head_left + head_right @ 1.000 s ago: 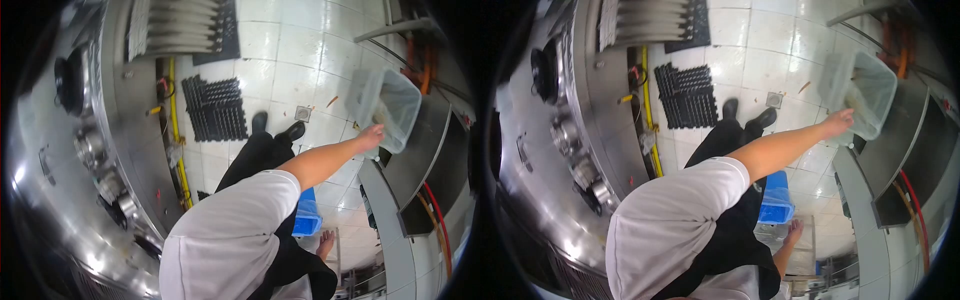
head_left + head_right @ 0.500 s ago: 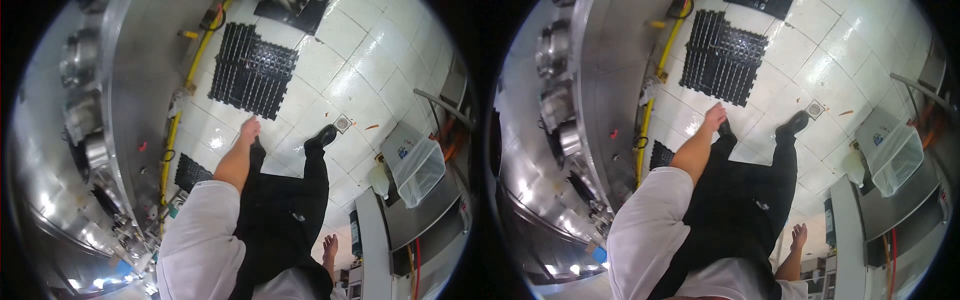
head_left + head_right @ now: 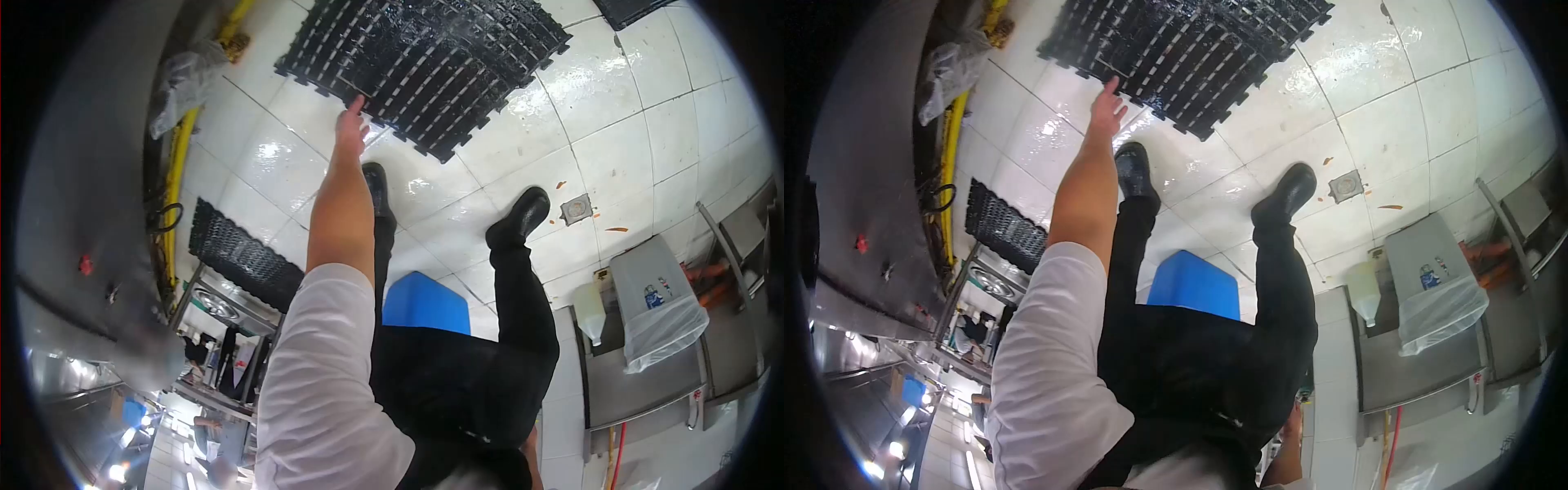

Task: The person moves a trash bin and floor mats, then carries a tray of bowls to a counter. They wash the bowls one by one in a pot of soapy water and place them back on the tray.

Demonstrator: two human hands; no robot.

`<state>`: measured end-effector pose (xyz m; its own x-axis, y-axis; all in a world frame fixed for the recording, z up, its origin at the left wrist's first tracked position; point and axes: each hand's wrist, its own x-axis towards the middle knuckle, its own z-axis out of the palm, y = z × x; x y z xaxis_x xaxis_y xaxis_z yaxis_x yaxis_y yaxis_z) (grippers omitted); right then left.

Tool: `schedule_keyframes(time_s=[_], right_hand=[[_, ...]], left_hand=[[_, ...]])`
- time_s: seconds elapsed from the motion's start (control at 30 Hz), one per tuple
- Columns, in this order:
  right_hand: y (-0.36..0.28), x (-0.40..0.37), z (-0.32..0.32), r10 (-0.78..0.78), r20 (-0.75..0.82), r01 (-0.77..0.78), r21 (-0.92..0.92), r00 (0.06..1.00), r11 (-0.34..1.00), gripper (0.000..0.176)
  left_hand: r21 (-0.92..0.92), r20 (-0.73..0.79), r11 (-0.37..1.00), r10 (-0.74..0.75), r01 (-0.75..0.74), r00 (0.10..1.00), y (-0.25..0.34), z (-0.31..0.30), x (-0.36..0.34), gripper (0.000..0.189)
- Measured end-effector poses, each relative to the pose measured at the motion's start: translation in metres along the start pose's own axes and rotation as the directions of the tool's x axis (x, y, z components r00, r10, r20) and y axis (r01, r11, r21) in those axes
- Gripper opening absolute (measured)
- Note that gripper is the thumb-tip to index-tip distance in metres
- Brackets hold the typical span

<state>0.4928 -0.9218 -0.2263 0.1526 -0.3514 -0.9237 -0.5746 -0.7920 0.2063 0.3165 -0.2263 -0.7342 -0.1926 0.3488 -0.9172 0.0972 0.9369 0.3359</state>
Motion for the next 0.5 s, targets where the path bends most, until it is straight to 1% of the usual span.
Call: schedule_keyframes(time_s=[0.03,0.1,0.13,0.17,0.2,0.23,0.27,0.3,0.33,0.37,0.4,0.43,0.5], right_hand=[[0.0,0.0,-0.008,0.003,-0.015,-0.003,-0.011,1.0,1.0,0.036],[-0.008,-0.002,-0.01,-0.045,-0.019,0.042,-0.116,0.999,0.992,0.037],[-0.007,0.004,-0.012,-0.054,-0.031,0.05,-0.112,0.998,0.992,0.037],[-0.008,0.009,-0.016,0.065,-0.074,-0.064,0.015,0.995,0.998,0.037],[-0.008,0.016,-0.018,0.183,-0.096,-0.167,0.15,0.978,0.974,0.037],[-0.012,0.02,-0.016,0.172,-0.102,-0.154,0.158,0.98,0.975,0.037],[-0.014,0.02,-0.016,0.13,-0.13,-0.118,0.099,0.983,0.988,0.037],[-0.015,0.013,-0.018,0.098,-0.153,-0.093,0.037,0.983,0.995,0.037],[-0.028,0.002,-0.015,0.113,-0.148,-0.108,0.039,0.983,0.993,0.037],[-0.049,-0.004,-0.006,0.151,-0.131,-0.134,0.135,0.98,0.982,0.037],[-0.061,-0.003,0.003,0.169,-0.108,-0.139,0.244,0.98,0.96,0.037],[-0.061,-0.002,0.005,0.148,-0.096,-0.117,0.277,0.984,0.954,0.037],[-0.051,-0.006,-0.005,0.188,-0.055,-0.166,0.271,0.981,0.948,0.041]], left_hand=[[-0.011,0.003,1.0,-0.014,0.015,1.0,-0.005,-0.001,0.008,0.055],[-0.258,0.021,0.966,-0.018,0.023,1.0,-0.004,-0.004,0.027,0.037],[-0.384,0.135,0.922,0.003,0.049,0.991,-0.005,-0.007,0.033,0.03],[-0.328,0.154,0.942,-0.019,0.07,0.988,-0.004,-0.011,0.04,0.029],[-0.346,0.239,0.931,-0.032,0.116,0.971,0.003,-0.008,0.027,0.025],[-0.356,0.32,0.92,-0.041,0.161,0.947,0.009,-0.007,0.015,0.021],[-0.356,0.327,0.921,-0.038,0.16,0.944,0.017,0.002,0.006,0.021],[-0.393,0.28,0.918,0.063,0.054,0.958,0.017,0.008,-0.004,0.018],[-0.418,0.223,0.907,0.158,-0.052,0.962,0.015,0.007,-0.018,0.016],[-0.404,0.221,0.913,0.157,-0.056,0.963,0.011,0.0,-0.036,0.016],[-0.372,0.195,0.924,0.174,-0.091,0.965,0.012,-0.002,-0.053,0.018],[-0.34,0.182,0.931,0.202,-0.131,0.962,0.023,0.004,-0.075,0.02],[-0.43,0.19,0.884,0.286,-0.182,0.939,0.035,0.019,-0.152,0.029]])
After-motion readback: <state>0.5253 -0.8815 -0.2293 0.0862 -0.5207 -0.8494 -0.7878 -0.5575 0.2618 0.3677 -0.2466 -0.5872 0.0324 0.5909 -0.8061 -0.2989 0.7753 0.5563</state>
